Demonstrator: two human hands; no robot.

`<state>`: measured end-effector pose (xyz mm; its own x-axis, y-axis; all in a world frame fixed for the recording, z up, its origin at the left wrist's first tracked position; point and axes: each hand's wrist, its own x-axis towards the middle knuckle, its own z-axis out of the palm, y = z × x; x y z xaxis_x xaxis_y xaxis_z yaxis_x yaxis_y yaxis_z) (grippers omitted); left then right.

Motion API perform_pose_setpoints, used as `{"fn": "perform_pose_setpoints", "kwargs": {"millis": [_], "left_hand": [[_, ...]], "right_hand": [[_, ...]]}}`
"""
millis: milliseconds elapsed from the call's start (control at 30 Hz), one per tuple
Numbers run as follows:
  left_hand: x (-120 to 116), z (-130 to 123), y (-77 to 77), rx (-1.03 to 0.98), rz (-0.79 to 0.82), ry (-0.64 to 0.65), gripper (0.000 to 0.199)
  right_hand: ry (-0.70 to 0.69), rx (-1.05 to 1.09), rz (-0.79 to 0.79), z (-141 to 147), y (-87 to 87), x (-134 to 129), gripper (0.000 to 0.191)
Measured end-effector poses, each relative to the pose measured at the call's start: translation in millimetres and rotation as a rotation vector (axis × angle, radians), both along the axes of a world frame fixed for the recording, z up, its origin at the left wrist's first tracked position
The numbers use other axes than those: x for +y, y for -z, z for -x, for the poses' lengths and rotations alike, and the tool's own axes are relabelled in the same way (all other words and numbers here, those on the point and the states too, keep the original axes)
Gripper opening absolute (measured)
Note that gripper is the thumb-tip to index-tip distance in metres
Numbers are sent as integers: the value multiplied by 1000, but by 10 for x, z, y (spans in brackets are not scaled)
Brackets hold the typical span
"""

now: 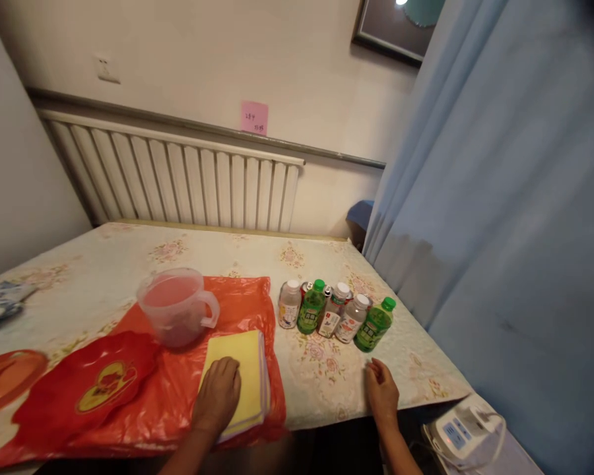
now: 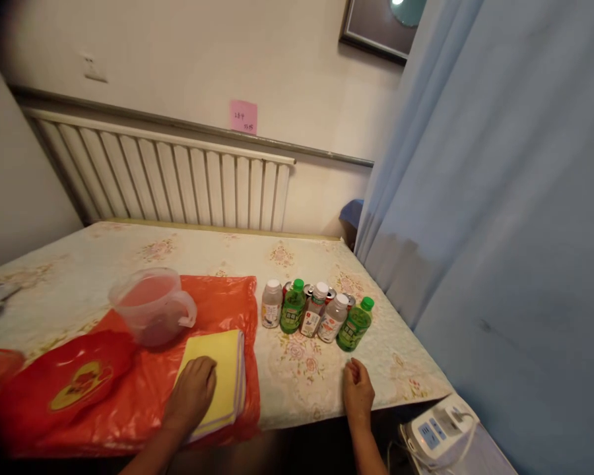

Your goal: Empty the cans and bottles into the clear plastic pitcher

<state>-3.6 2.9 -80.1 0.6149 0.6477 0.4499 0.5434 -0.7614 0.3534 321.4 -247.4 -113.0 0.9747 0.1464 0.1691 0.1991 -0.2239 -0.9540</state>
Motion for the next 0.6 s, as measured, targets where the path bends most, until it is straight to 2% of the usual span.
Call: {"fn": "perform_pose_setpoints", "kwargs": {"millis": [100, 167, 267, 367, 500, 600], "left_hand": [[-23, 10, -34, -30, 37, 3, 19], [-17, 12, -44, -39, 45, 6, 19], [8, 13, -59, -67, 58, 1, 20], [1, 12, -103, -119, 78, -31, 37], [-85, 6, -200, -225, 255, -59, 58], [-139, -2, -263, -251, 411, -108, 66]], "right_hand": [[-84, 30, 31, 266, -23, 91, 41], [-191, 51, 45, 468, -82, 215, 38], [-364, 44, 33, 809, -256, 472, 34], [-440, -76, 56, 1167, -503, 754, 33], [-598, -223, 47, 1586, -808, 1067, 59], [-681, -288, 69, 1797, -926, 1237, 70]]}}
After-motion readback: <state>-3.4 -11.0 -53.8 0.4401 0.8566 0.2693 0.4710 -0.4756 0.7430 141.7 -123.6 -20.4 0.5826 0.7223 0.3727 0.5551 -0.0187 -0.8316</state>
